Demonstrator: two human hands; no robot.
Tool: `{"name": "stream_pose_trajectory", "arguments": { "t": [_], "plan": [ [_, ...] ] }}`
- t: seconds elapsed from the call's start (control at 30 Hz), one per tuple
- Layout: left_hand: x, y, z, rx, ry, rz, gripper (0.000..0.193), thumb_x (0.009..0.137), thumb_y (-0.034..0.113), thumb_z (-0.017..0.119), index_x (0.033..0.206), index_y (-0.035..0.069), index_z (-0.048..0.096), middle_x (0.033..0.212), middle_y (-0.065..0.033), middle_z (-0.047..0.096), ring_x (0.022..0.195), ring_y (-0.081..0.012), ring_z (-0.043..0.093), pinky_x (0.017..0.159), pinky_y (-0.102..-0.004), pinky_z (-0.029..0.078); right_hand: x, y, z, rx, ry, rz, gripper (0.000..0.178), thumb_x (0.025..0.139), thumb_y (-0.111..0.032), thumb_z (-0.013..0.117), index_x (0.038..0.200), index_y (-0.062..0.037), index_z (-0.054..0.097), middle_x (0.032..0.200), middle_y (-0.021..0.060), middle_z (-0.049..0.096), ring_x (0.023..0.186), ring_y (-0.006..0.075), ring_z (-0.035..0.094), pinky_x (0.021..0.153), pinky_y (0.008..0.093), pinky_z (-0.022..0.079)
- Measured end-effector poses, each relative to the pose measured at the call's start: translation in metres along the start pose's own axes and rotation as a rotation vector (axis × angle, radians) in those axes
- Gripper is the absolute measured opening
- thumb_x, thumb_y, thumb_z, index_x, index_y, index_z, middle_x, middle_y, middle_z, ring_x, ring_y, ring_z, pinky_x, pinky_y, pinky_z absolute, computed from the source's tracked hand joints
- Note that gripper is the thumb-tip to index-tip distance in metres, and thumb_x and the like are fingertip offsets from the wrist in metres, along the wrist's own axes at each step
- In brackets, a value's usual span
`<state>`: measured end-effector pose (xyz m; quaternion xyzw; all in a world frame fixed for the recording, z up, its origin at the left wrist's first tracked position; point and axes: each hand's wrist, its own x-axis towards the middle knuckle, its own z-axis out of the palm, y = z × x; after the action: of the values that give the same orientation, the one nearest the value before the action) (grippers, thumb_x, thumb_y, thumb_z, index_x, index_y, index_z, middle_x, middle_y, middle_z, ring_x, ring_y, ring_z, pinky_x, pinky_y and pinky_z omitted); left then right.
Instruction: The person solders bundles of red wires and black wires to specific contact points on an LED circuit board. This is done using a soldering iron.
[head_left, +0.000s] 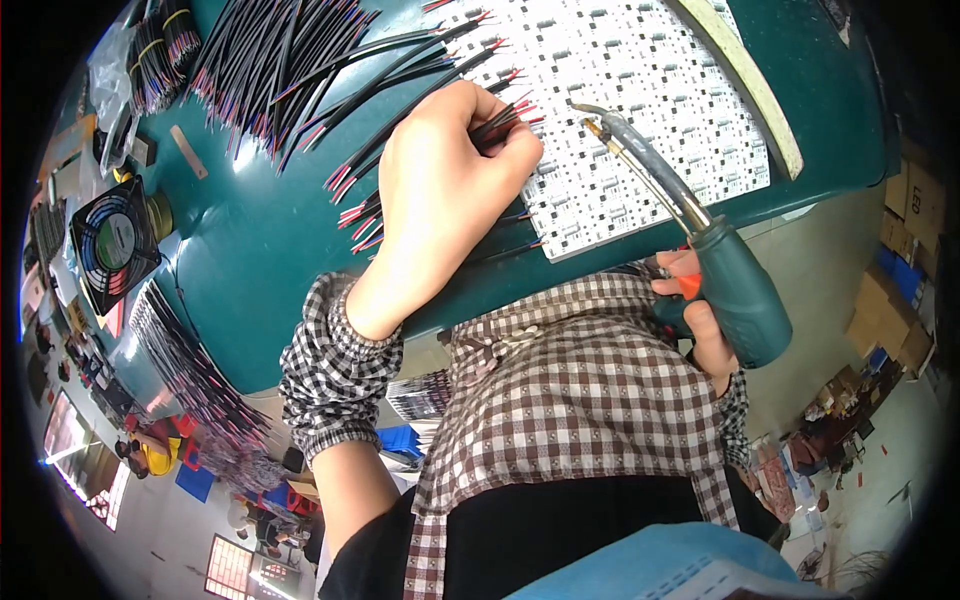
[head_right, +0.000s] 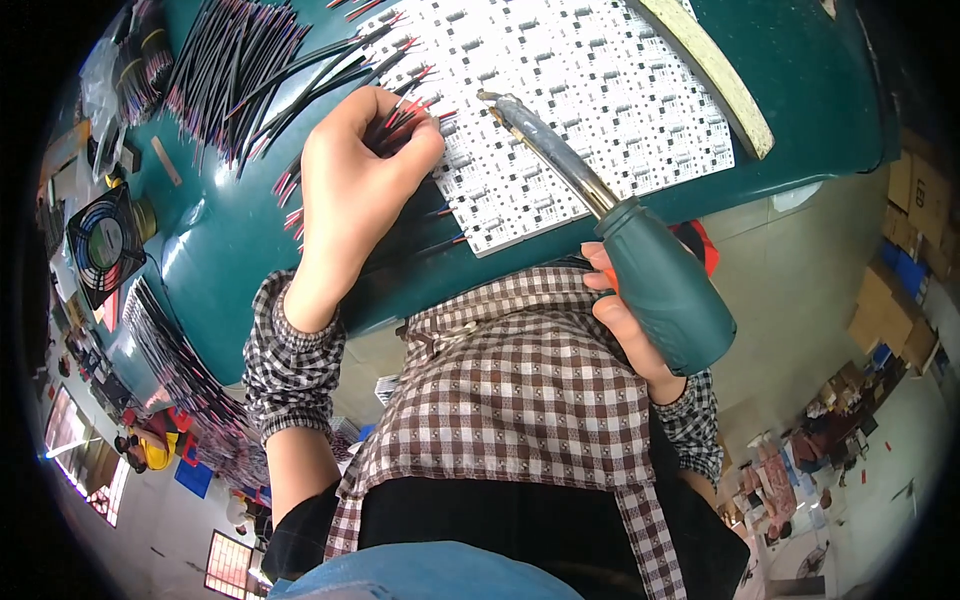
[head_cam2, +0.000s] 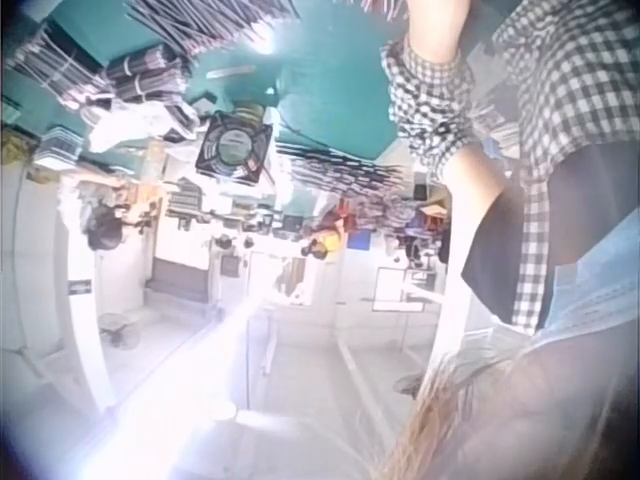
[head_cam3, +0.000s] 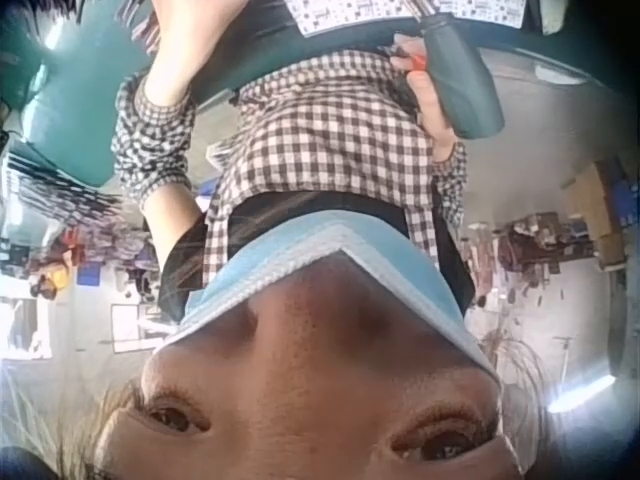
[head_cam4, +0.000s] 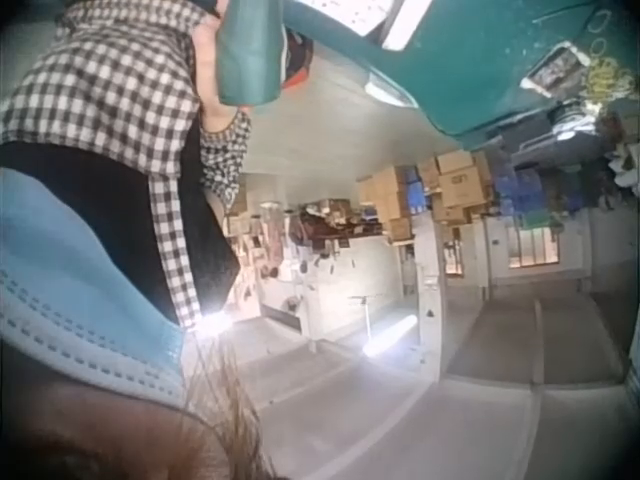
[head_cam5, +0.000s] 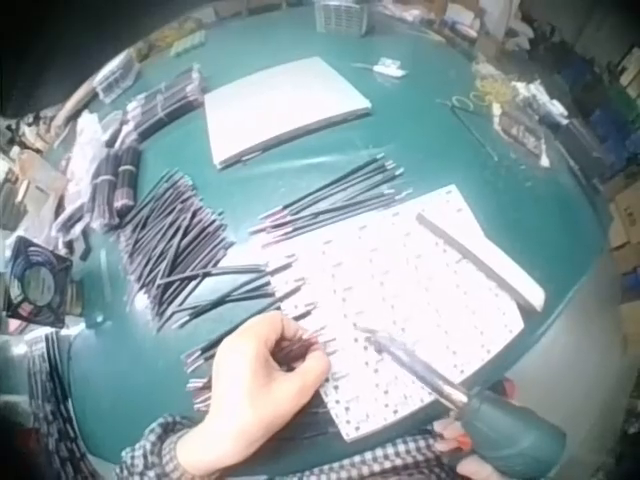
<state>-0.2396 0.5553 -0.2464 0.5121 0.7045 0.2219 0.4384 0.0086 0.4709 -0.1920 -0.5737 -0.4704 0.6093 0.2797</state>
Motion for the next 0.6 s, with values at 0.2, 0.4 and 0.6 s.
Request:
{"name": "stream_pose_trajectory", "arguments": {
  "t": [0.2,0.4,0.6],
  "plan": [
    [-0.003,0.000,-0.001,-0.011,0.018,-0.011,0.017,0.070,0.017,0.069,0.075,0.001,0.063,0.069,-0.0113,0.065,0.064,-0.0259,0.065,0.063,-0.0352,0.050,-0.007,0.010,0.003,0.052,0.101,0.008,0.057,0.076,-0.006,0.079,0.123,0.0082,0.049,0.101,0.0184,0.068,0.093,0.0252,0.068,0.080,0.0335,0.058],
    [-0.004,-0.001,-0.002,-0.004,0.032,0.009,0.019,0.070,0.017,0.069,0.075,0.001,0.062,0.069,-0.0114,0.065,0.064,-0.0256,0.065,0.063,-0.0351,0.050,-0.009,0.019,0.002,-0.040,0.063,-0.074,0.057,0.076,-0.006,0.080,0.122,0.0085,0.050,0.098,0.0161,0.070,0.091,0.0213,0.068,0.082,0.0339,0.057],
    [-0.002,-0.003,-0.004,-0.001,0.034,0.002,0.019,0.070,0.017,0.069,0.075,0.000,0.062,0.070,-0.0121,0.065,0.064,-0.0255,0.065,0.063,-0.0353,0.050,-0.006,0.022,0.008,-0.032,0.072,-0.080,0.055,0.075,-0.004,0.080,0.120,0.0082,0.051,0.097,0.0146,0.070,0.090,0.0201,0.068,0.081,0.0333,0.056]
  ]
}}
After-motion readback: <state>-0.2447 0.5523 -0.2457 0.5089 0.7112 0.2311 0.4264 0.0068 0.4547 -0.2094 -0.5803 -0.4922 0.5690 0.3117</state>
